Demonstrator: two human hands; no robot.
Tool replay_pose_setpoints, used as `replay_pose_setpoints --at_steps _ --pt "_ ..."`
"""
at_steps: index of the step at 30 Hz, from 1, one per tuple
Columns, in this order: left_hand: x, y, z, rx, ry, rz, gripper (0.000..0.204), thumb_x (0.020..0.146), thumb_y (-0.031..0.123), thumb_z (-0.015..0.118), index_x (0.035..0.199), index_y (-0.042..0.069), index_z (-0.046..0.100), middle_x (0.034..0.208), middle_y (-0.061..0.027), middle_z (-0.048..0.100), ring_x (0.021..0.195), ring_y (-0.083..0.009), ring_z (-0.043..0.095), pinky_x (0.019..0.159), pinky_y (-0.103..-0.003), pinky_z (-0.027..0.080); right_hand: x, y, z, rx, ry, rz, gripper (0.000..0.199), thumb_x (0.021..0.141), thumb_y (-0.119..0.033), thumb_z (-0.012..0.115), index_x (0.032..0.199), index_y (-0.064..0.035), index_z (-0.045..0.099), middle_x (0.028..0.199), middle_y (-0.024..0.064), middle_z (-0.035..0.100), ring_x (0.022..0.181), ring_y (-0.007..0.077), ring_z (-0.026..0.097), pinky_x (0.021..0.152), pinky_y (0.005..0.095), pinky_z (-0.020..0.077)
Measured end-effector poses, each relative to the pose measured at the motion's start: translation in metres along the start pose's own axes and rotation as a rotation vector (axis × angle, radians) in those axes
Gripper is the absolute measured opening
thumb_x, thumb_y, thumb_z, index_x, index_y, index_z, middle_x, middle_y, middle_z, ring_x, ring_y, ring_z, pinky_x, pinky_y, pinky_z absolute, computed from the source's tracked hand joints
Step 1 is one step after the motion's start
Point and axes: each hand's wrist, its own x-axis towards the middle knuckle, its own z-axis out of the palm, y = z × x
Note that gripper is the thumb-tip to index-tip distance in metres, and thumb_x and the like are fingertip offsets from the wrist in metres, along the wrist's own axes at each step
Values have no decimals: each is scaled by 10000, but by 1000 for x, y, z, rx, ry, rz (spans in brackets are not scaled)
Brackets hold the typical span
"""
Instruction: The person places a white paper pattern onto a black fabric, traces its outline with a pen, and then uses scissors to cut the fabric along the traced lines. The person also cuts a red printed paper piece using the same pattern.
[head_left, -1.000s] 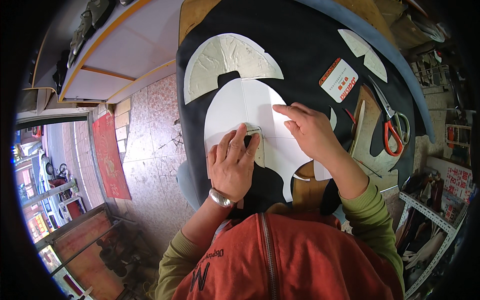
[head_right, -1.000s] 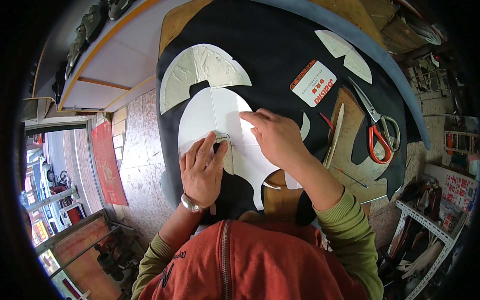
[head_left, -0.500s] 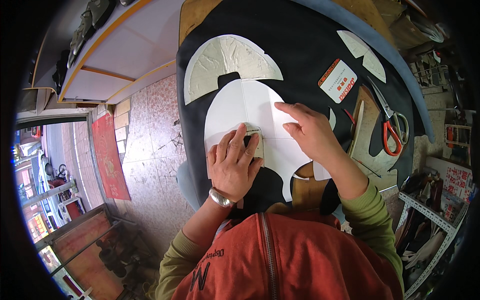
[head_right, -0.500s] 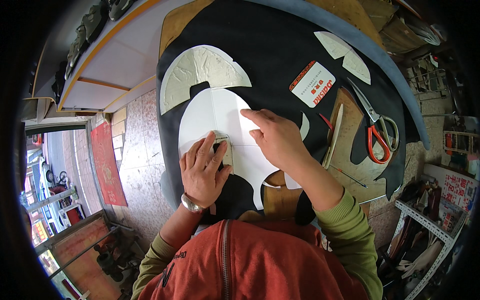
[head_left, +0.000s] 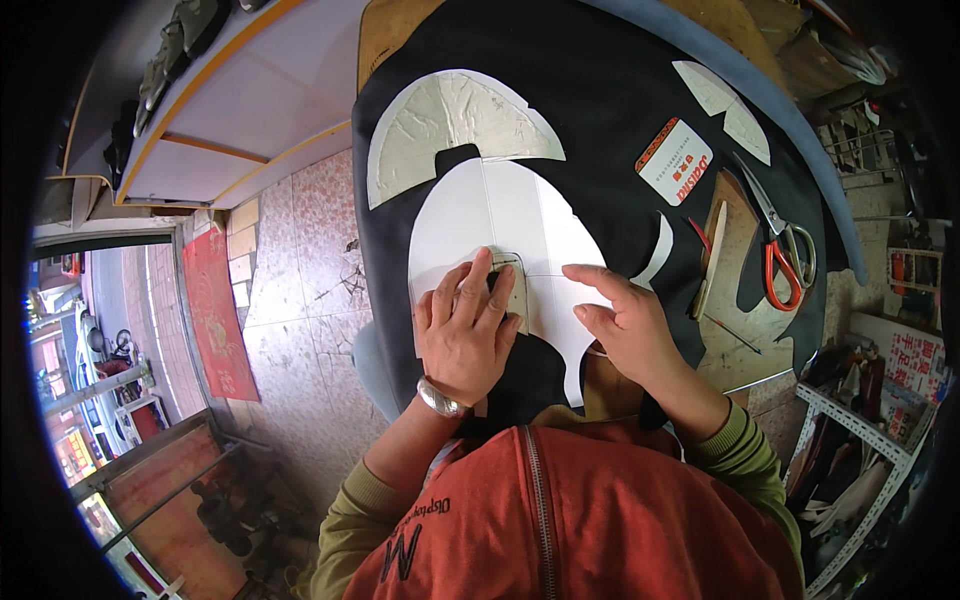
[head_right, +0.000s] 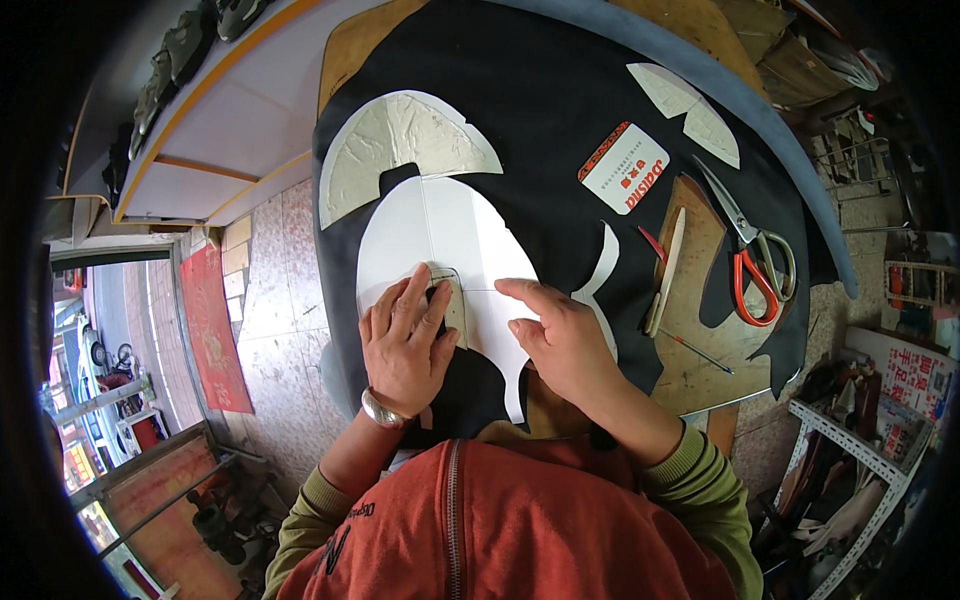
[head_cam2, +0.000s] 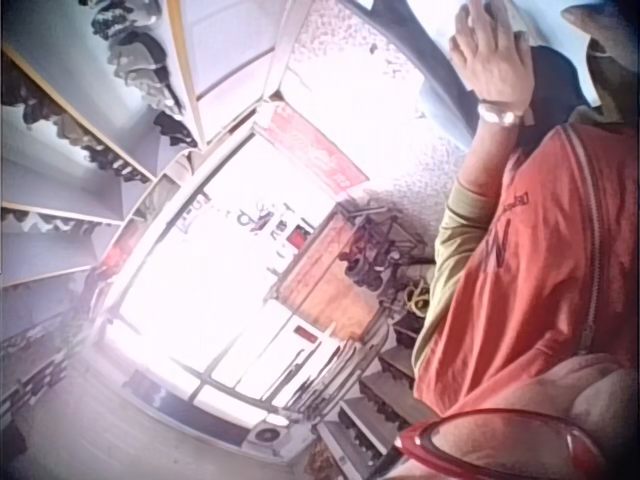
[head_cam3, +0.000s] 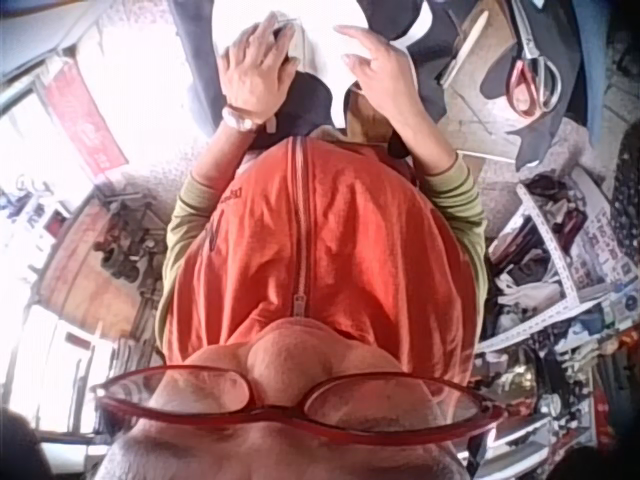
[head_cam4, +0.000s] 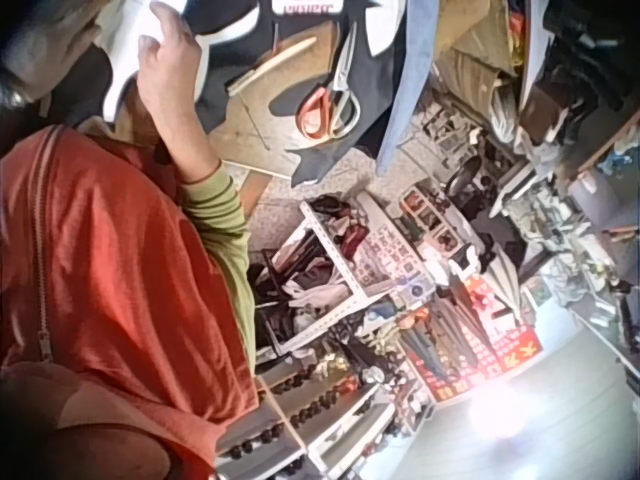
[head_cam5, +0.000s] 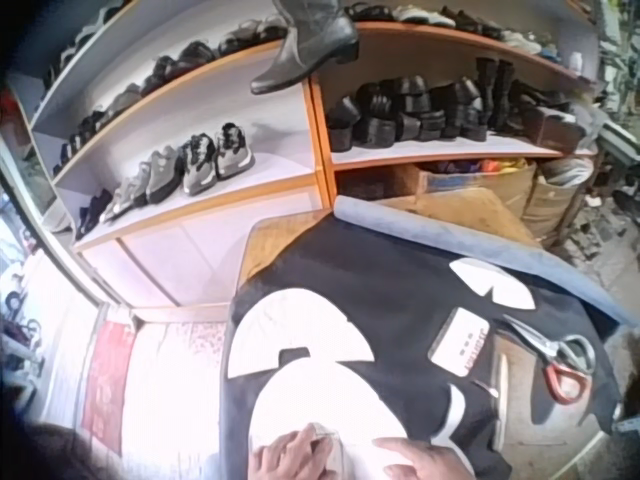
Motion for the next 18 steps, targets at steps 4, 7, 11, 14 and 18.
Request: replay_pose_setpoints --at_steps 4,7,11,14,18 --pt "-2 -1 3 37 9 16 536 794 306 694 1303 165 607 1441 -66 488 1239 -283 496 985 -450 374 1 3 1 -14 12 -35 384 865 -5 616 1242 -57 568 1188 141 645 818 266 690 714 318 557" --pt "-2 3 2 43 7 35 604 767 363 713 1313 136 589 1456 -56 470 1242 -265 492 969 -443 388 1 3 1 -22 10 -36 388 861 3 611 1243 -52 565 1192 143 643 852 279 686 727 324 557" --pt "-1 5 2 14 -3 55 716 743 427 725 1342 76 546 1469 -73 449 1253 -267 484 983 -442 385 2 4 0 -30 7 -60 387 861 3 609 1241 -53 565 1197 143 642 858 287 684 731 327 557" --pt "-1 3 2 -20 -15 56 715 750 430 715 1323 33 557 1452 -129 455 1265 -304 473 1012 -451 352 2 0 -1 -26 -17 -25 384 861 4 609 1238 -53 565 1196 141 643 856 291 683 726 328 557" --pt "-1 3 4 -4 -15 68 711 753 431 712 1319 28 558 1454 -136 449 1267 -310 468 1016 -449 351 3 0 -2 -28 -26 -21 383 859 7 611 1235 -52 565 1187 142 647 843 290 681 714 326 553"
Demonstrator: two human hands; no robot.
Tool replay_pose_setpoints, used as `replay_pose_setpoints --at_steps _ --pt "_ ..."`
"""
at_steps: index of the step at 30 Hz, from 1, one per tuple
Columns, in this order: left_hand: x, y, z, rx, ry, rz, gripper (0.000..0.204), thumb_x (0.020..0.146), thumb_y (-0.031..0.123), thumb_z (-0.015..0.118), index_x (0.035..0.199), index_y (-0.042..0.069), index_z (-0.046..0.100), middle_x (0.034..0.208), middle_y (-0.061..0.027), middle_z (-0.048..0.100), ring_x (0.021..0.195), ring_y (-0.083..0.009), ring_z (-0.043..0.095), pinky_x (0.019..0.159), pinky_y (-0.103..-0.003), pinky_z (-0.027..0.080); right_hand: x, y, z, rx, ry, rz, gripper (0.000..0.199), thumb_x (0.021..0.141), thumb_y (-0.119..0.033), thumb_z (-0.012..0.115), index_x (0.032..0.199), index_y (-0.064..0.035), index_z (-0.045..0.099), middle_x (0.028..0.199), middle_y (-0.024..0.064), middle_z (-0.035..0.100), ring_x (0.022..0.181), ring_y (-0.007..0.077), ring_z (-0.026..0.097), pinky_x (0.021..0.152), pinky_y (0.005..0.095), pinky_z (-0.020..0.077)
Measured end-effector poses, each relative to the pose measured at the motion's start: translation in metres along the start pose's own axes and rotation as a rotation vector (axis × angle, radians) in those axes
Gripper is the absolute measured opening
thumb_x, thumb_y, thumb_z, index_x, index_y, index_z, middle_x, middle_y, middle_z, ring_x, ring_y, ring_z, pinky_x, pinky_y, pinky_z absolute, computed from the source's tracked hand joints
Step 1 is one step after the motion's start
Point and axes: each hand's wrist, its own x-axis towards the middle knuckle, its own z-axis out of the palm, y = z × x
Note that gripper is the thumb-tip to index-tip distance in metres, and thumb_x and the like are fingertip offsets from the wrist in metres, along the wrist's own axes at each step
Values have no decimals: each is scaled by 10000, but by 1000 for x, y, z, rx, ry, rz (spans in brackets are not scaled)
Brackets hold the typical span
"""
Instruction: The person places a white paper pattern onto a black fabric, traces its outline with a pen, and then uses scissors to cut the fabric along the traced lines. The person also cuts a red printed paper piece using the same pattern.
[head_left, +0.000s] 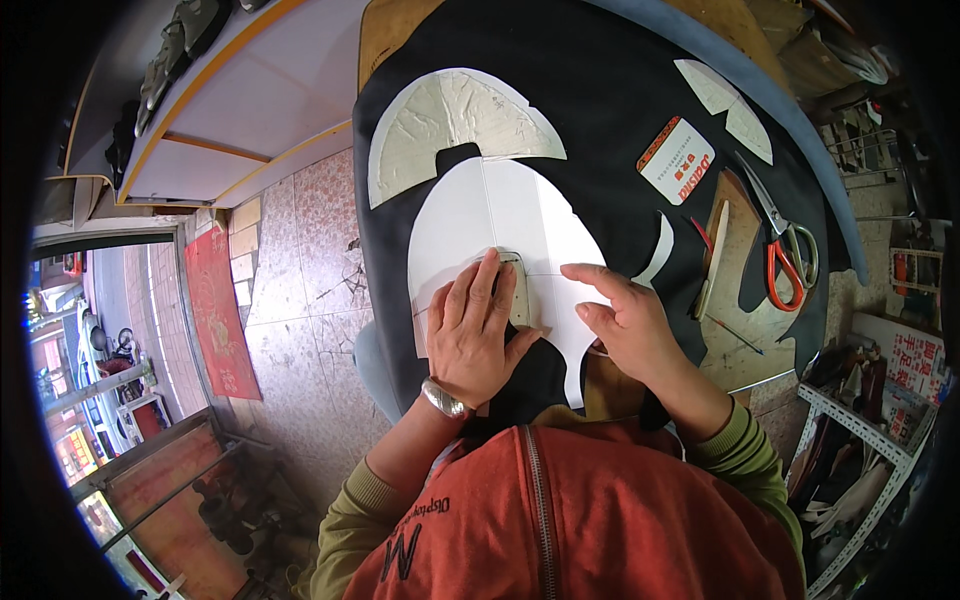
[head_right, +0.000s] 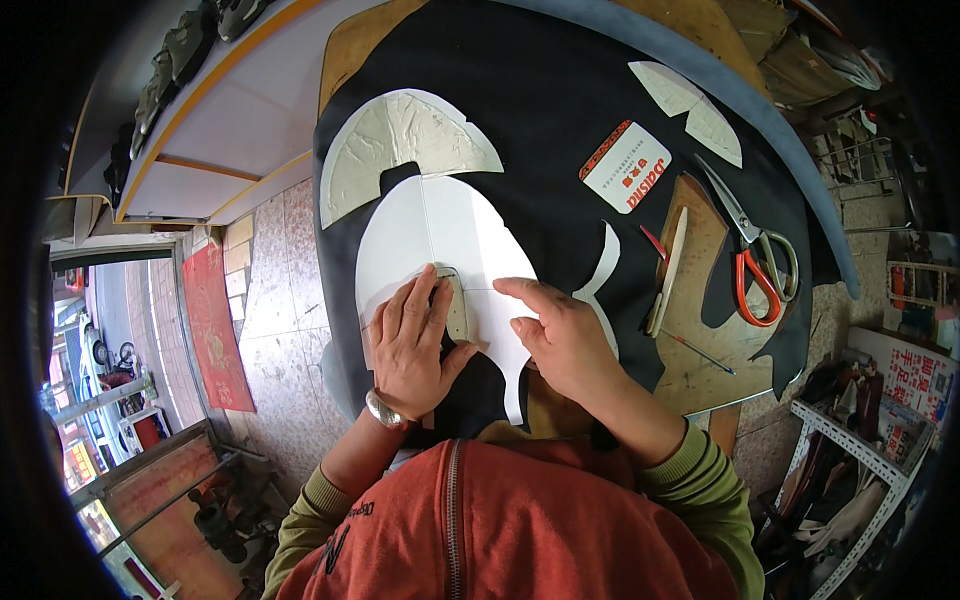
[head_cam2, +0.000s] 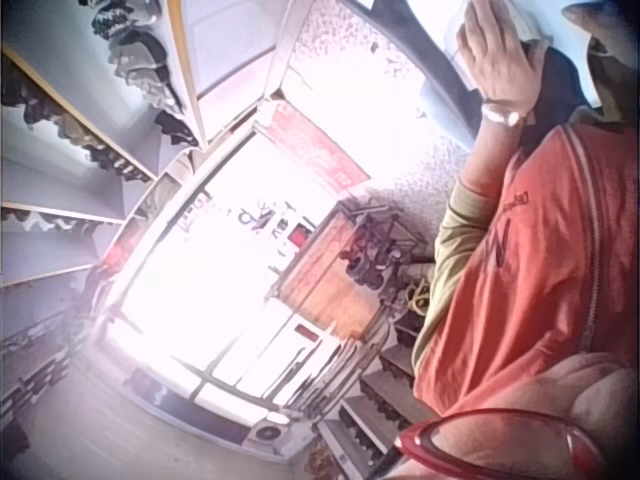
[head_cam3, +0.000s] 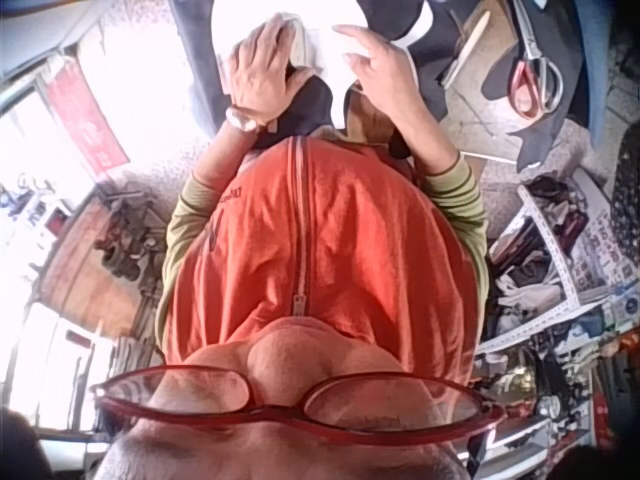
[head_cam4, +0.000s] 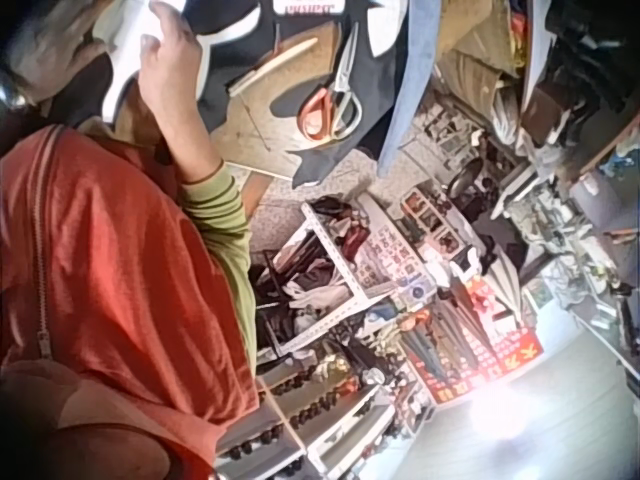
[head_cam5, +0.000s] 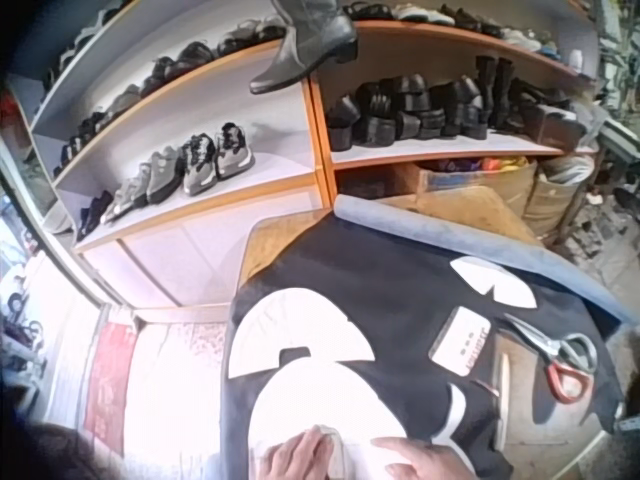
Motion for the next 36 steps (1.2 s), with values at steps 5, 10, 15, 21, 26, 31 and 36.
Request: replay_pose_setpoints --at_steps 5,10,15,21,26,31,36 --pt "1 2 0 21 -10 -11 730 747 440 716 1327 30 551 1457 -133 446 1273 -307 460 1017 -449 353 0 0 -1 -4 -15 15 387 863 13 608 1241 -62 570 1152 132 657 782 235 653 688 303 534" --pt "2 3 0 41 -8 -22 751 732 441 725 1338 35 544 1469 -129 435 1274 -301 457 1015 -447 357 0 0 -1 -19 -18 13 391 871 23 603 1249 -73 581 1065 91 678 620 101 555 607 249 487" --pt "1 3 1 45 -19 -39 747 724 422 732 1348 58 543 1477 -114 430 1274 -296 458 1018 -448 354 1 1 0 -12 -11 -1 387 874 23 595 1248 -76 582 972 80 677 580 89 546 576 246 483" --pt "4 -1 -8 22 -52 -30 654 749 256 697 1360 86 538 1476 -81 437 1280 -277 455 1030 -438 348 3 -7 -5 -9 -62 109 373 862 11 603 1224 -77 577 1025 123 668 679 221 617 624 311 509" --pt "3 1 -4 46 -17 -41 640 749 221 682 1359 89 539 1470 -73 446 1275 -269 459 1032 -437 349 4 -9 -6 -64 -72 101 370 851 6 612 1211 -72 574 1065 146 678 725 288 656 651 347 522" --pt "3 1 -4 68 -16 -46 623 772 289 688 1350 102 548 1477 -48 436 1277 -225 454 1026 -421 359 9 -18 -11 -87 -146 243 368 849 10 610 1206 -70 576 1042 147 682 724 286 656 660 351 524" --pt "3 1 -5 64 -11 -47 618 781 307 684 1350 108 550 1472 -45 442 1274 -220 456 1022 -417 361 9 -10 -10 -107 -93 91 398 851 17 605 1234 -92 588 1001 105 691 627 164 582 611 294 493"
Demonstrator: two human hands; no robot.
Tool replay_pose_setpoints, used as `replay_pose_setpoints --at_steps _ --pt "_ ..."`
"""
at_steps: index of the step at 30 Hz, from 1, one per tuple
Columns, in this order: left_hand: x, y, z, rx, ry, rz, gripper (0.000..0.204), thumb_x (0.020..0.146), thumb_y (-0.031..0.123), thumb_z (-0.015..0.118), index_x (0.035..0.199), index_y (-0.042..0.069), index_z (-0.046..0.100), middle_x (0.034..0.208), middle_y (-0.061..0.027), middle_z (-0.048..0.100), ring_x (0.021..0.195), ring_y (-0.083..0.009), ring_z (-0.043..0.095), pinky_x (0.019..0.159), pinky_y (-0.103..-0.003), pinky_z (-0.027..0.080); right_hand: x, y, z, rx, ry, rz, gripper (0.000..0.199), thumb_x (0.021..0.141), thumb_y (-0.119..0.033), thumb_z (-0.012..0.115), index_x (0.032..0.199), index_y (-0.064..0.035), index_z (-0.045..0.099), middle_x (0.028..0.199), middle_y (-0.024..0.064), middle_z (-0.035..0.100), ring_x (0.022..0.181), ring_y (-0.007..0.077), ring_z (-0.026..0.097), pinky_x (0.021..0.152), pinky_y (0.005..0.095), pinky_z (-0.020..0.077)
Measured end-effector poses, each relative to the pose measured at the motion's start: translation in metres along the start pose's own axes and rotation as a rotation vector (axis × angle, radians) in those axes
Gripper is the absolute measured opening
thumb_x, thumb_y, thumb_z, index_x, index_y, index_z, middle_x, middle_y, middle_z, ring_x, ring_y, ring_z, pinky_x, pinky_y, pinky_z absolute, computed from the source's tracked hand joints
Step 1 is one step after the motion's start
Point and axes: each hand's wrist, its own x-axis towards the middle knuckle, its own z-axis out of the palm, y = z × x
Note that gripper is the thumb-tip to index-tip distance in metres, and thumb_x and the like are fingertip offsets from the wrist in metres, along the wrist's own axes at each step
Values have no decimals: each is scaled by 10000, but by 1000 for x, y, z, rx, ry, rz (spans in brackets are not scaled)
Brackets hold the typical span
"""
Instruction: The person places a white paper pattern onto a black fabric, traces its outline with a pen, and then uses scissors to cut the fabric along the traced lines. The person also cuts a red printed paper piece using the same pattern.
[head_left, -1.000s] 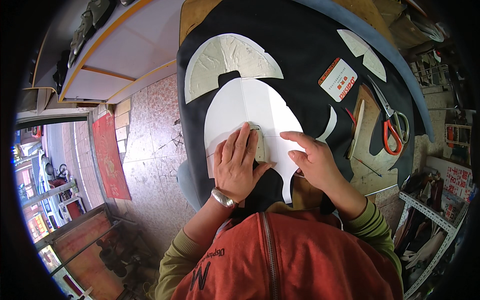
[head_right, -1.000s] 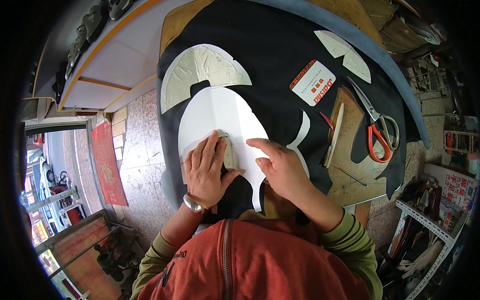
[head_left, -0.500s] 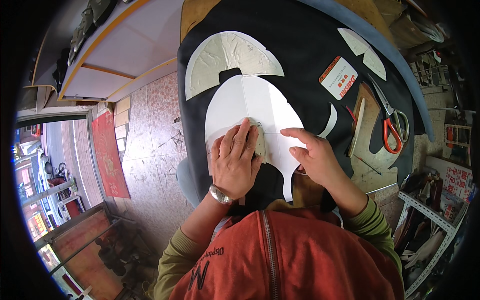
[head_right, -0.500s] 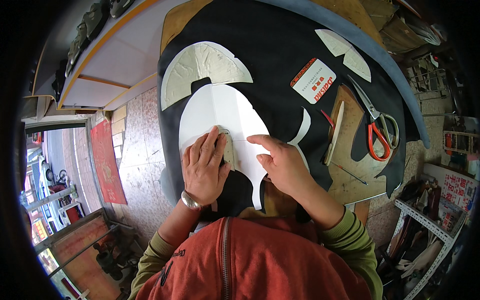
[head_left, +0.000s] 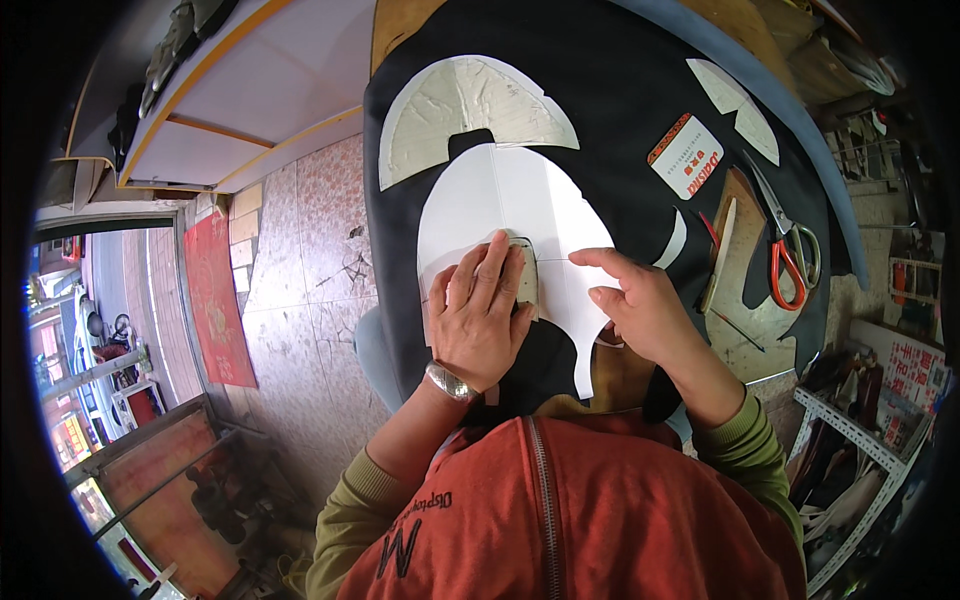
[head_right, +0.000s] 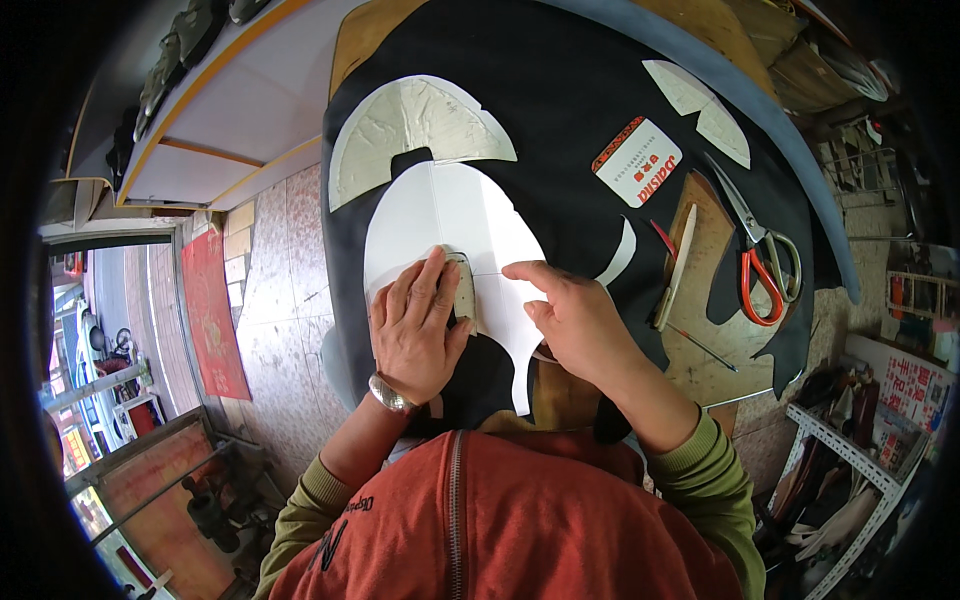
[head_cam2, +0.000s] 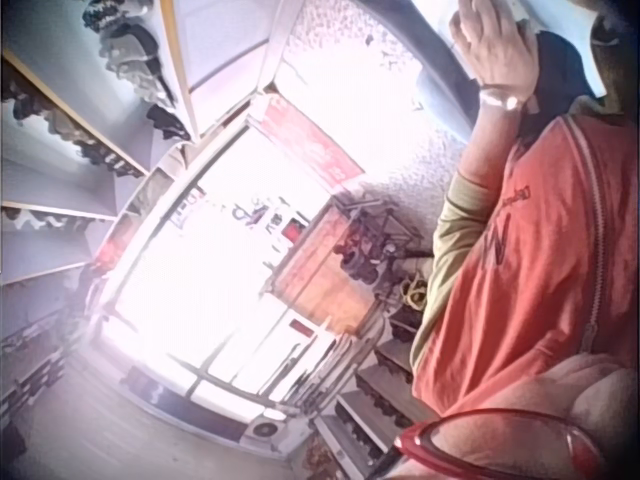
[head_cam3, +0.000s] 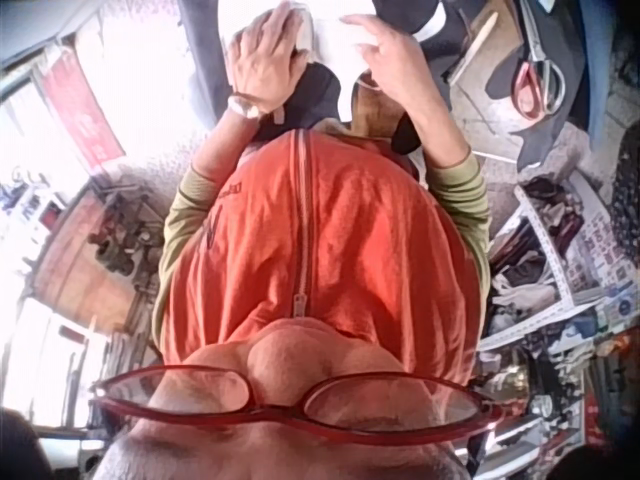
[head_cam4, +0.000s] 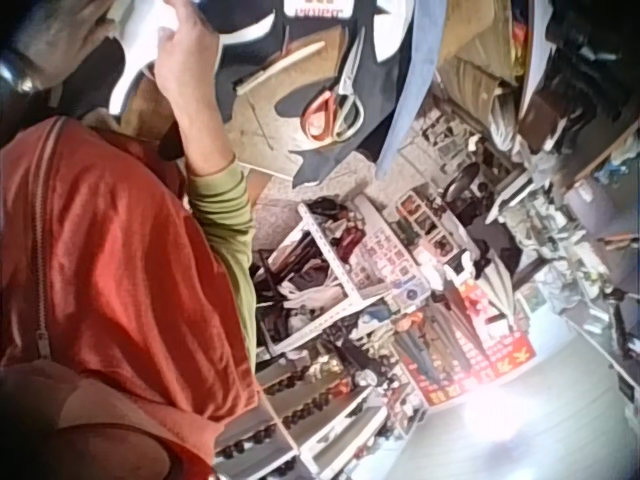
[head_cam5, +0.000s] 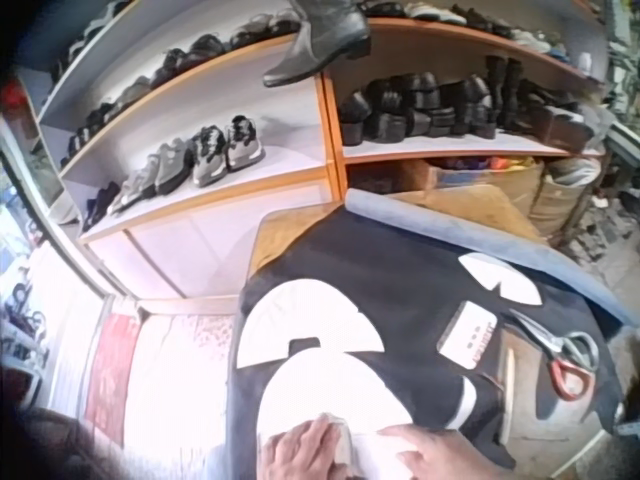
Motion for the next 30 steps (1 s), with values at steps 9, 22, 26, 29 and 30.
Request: replay_pose_setpoints --at_steps 9,22,26,29,30 --pt "0 0 0 9 -4 -4 627 779 308 692 1356 112 545 1474 -43 438 1276 -217 455 1028 -410 354 0 -3 -1 -27 -8 -10 384 841 33 602 1212 -62 571 1074 157 675 741 291 657 685 349 530" --pt "0 -2 1 -24 6 4 635 781 310 701 1364 126 534 1488 -68 419 1285 -248 452 1034 -418 350 -1 -1 1 -16 -9 -11 379 841 27 601 1208 -64 570 1087 148 672 780 293 661 704 350 531" --pt "0 -1 -1 -23 8 -9 639 782 317 702 1371 142 528 1486 -81 418 1289 -262 449 1032 -423 355 -2 8 5 0 45 -108 390 862 16 594 1241 -79 584 1067 110 675 685 134 592 653 274 495" --pt "-2 -2 2 -27 29 -23 641 772 317 711 1364 144 533 1477 -80 426 1286 -262 452 1029 -427 357 -1 10 6 -19 39 -125 390 858 19 591 1237 -74 583 1094 111 673 698 151 600 666 283 499" --pt "-1 -2 1 -32 25 -24 638 770 315 714 1358 144 537 1471 -81 432 1283 -263 453 1029 -427 358 -1 10 6 -20 42 -126 393 856 22 591 1237 -73 583 1093 112 674 695 156 602 667 287 500"
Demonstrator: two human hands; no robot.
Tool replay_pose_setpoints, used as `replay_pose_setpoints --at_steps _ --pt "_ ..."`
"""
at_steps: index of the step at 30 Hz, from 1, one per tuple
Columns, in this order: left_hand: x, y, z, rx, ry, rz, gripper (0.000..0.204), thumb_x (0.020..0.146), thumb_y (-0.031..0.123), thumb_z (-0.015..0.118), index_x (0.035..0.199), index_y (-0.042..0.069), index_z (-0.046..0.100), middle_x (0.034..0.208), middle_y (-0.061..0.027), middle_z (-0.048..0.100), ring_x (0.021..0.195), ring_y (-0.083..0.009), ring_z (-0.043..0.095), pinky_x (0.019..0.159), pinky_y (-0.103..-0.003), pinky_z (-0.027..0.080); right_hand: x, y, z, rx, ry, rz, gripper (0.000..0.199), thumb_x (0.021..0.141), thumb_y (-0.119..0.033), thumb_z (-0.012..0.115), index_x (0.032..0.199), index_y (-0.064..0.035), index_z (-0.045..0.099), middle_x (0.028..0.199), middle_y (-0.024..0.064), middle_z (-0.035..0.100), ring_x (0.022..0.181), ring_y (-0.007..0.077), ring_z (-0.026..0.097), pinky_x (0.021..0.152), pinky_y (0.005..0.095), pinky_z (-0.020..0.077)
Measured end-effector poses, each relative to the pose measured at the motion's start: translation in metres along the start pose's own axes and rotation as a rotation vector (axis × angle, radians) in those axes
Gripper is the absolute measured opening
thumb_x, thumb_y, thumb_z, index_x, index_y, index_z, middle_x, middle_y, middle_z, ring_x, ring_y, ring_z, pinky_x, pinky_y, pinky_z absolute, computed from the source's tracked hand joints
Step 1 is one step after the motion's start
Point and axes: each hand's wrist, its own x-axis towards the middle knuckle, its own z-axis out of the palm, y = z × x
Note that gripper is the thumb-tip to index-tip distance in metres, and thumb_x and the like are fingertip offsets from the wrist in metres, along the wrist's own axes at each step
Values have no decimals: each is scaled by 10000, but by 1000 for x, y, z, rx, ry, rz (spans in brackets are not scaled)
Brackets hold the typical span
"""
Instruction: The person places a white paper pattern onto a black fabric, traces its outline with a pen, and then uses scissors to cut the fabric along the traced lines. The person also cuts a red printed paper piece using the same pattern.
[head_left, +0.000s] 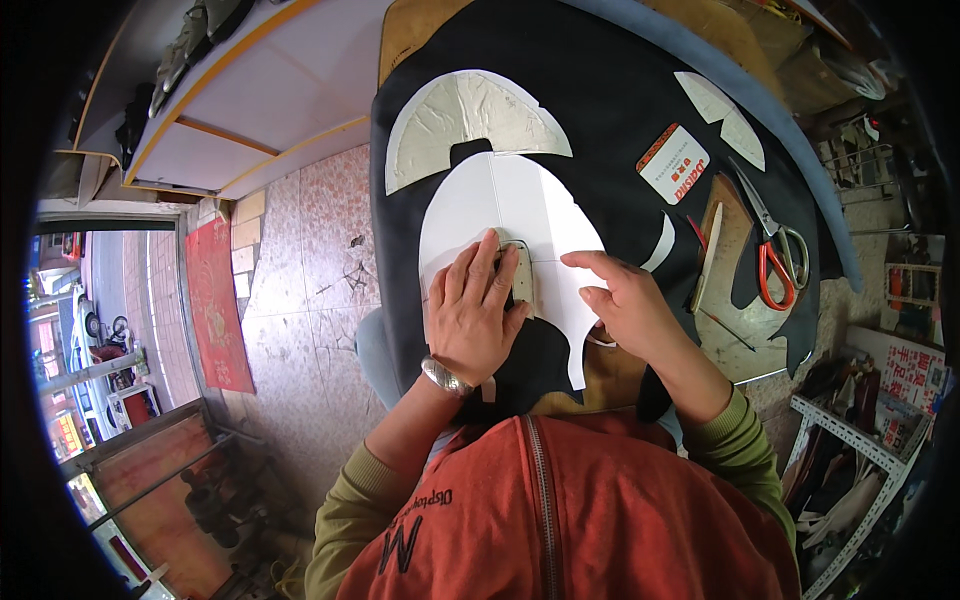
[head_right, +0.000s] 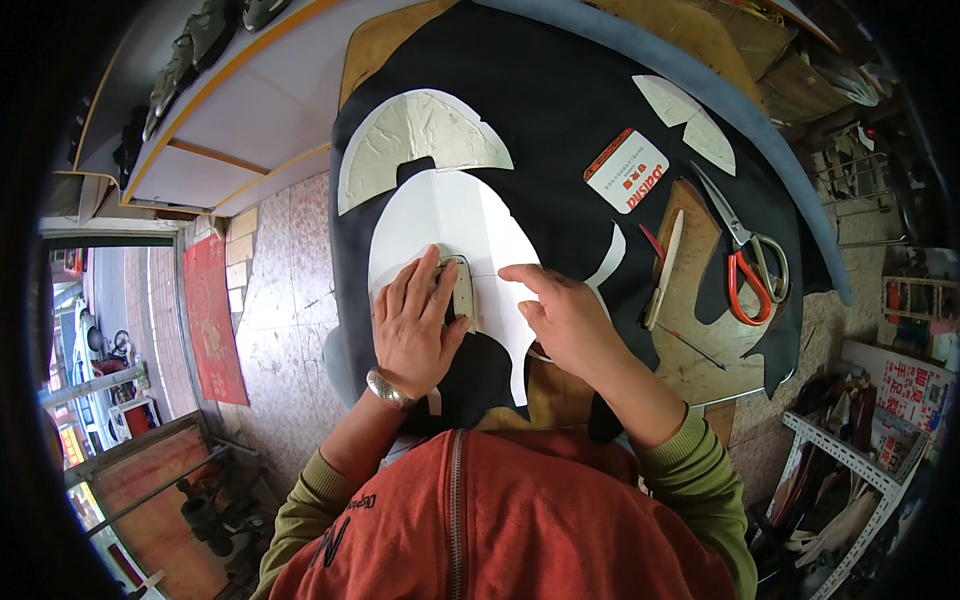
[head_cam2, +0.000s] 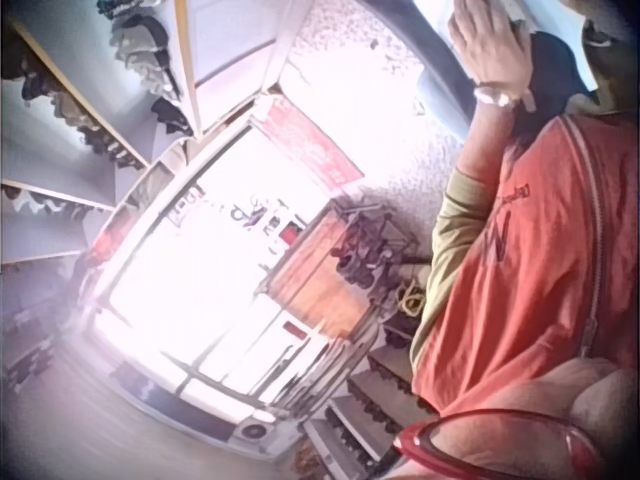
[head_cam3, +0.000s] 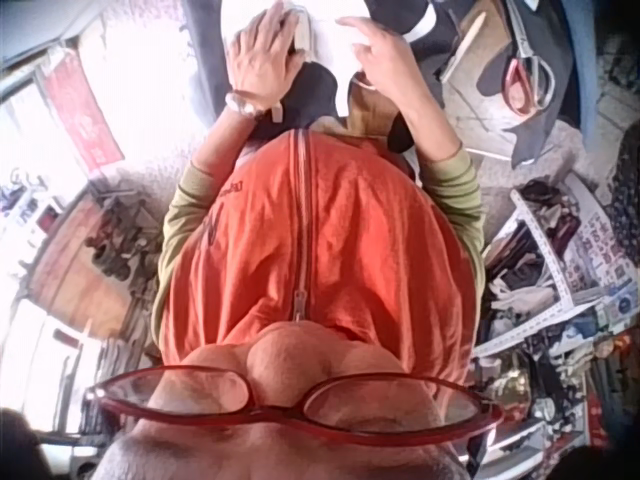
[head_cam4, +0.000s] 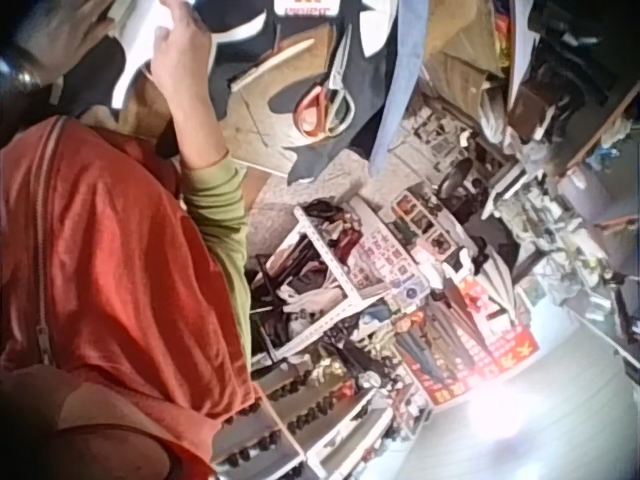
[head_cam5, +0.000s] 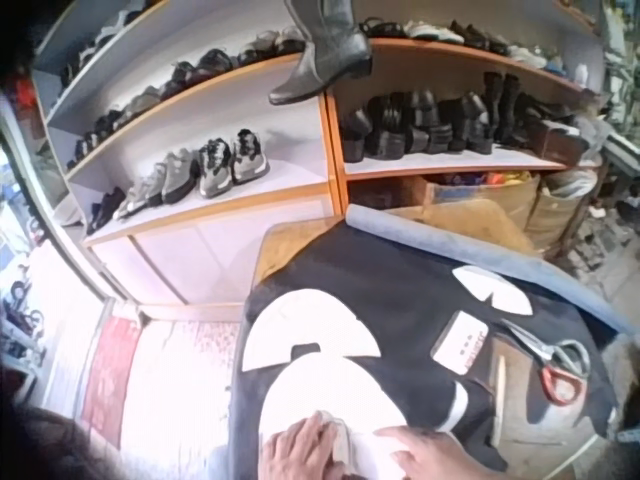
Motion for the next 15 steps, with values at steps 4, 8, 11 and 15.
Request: replay_pose_setpoints --at_steps 4,8,11,15 --pt "2 -1 -1 -33 6 0 621 762 309 722 1336 140 554 1450 -77 449 1276 -261 453 1031 -429 357 0 -6 -2 -9 -12 33 365 850 7 586 1206 -70 567 1098 147 665 774 296 657 708 360 529" --pt "2 -5 1 -60 21 -14 584 773 305 713 1319 150 571 1432 -65 463 1274 -255 449 1037 -431 350 0 -7 -3 -7 -14 44 377 849 7 591 1218 -70 576 1092 139 671 734 245 635 692 335 519" --pt "2 -3 1 -57 30 -24 518 816 280 674 1313 170 580 1422 -47 468 1271 -248 448 1044 -433 341 -1 -3 0 -1 8 26 396 852 5 592 1240 -73 589 1072 114 680 656 147 584 655 288 497" --pt "0 -5 5 -83 53 -30 459 837 177 634 1295 171 608 1412 -42 485 1258 -271 455 1041 -433 344 -2 -2 1 4 16 44 394 859 -6 580 1245 -86 594 968 103 678 616 124 560 616 285 484"
